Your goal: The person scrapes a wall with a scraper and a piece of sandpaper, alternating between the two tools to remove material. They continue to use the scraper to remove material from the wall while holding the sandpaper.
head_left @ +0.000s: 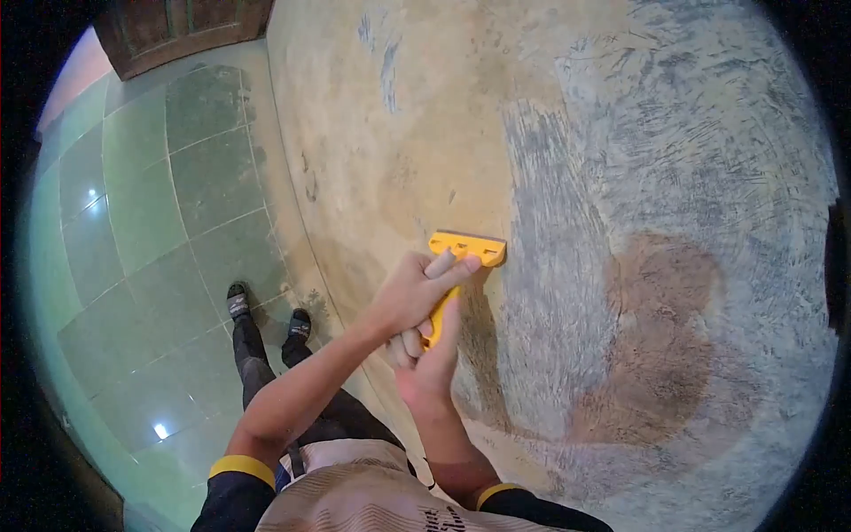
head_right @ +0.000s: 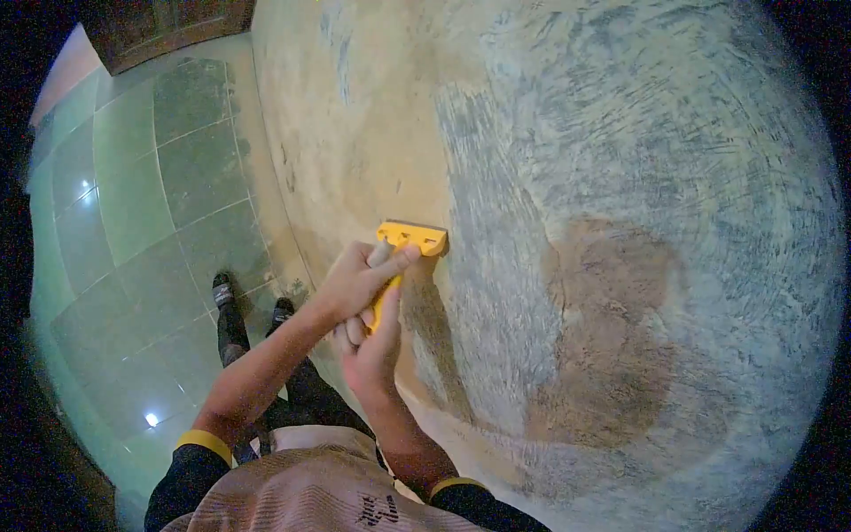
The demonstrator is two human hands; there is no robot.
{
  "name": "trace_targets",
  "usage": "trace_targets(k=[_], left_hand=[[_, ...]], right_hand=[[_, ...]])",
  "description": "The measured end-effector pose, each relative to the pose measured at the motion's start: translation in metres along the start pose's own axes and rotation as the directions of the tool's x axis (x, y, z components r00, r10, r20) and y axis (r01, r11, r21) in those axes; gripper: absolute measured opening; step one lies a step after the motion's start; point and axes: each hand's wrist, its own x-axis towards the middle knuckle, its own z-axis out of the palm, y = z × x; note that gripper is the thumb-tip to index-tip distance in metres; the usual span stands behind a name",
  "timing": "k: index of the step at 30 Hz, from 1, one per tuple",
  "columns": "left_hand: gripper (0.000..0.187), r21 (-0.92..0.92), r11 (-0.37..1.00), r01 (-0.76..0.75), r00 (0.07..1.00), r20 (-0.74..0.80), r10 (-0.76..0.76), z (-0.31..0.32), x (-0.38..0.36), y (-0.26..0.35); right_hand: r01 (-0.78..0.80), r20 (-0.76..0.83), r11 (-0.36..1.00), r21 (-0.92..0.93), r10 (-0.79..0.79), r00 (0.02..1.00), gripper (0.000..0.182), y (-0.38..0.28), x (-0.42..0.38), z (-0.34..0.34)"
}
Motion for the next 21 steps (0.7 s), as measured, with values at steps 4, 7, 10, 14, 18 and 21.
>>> trace_targets(k=[4, 7, 10, 14, 18, 21], left_hand=[[0.058, -0.055, 0.984, -0.168, 0.985, -0.05, 0.165, 0.018, 0.007, -0.022], [0.062, -0.054, 0.991, -0.12, 0.991, -0.066, 0.117, 0.01, 0.009, -0.01], [0.061, -0.071, 0.997, -0.034, 0.998, -0.055, 0.03, 0.022, -0.008, -0.012], [0.06, -0.08, 0.995, -0.054, 0.996, -0.074, 0.048, 0.022, 0.005, -0.013], [0.059, -0.079, 0.994, -0.077, 0.997, -0.033, 0.074, 0.019, -0.002, -0.013], [0.059, -0.057, 0.984, -0.17, 0.977, -0.142, 0.16, 0.027, 0.005, -0.008]], right_hand=[[0.037, -0.046, 0.984, -0.172, -0.046, 0.998, 0.05, -0.017, -0.013, -0.008], [0.03, -0.001, 0.996, -0.086, -0.03, 1.0, 0.05, -0.012, -0.006, 0.0], [0.028, 0.045, 1.0, -0.006, -0.027, 0.999, 0.049, -0.01, -0.015, -0.013], [0.031, -0.006, 0.992, -0.119, -0.032, 0.999, 0.048, -0.02, -0.007, -0.007], [0.025, 0.009, 0.999, -0.038, -0.025, 1.0, 0.047, -0.014, -0.013, -0.009], [0.047, 0.01, 0.996, -0.082, -0.046, 0.999, 0.047, -0.026, -0.01, -0.01]])
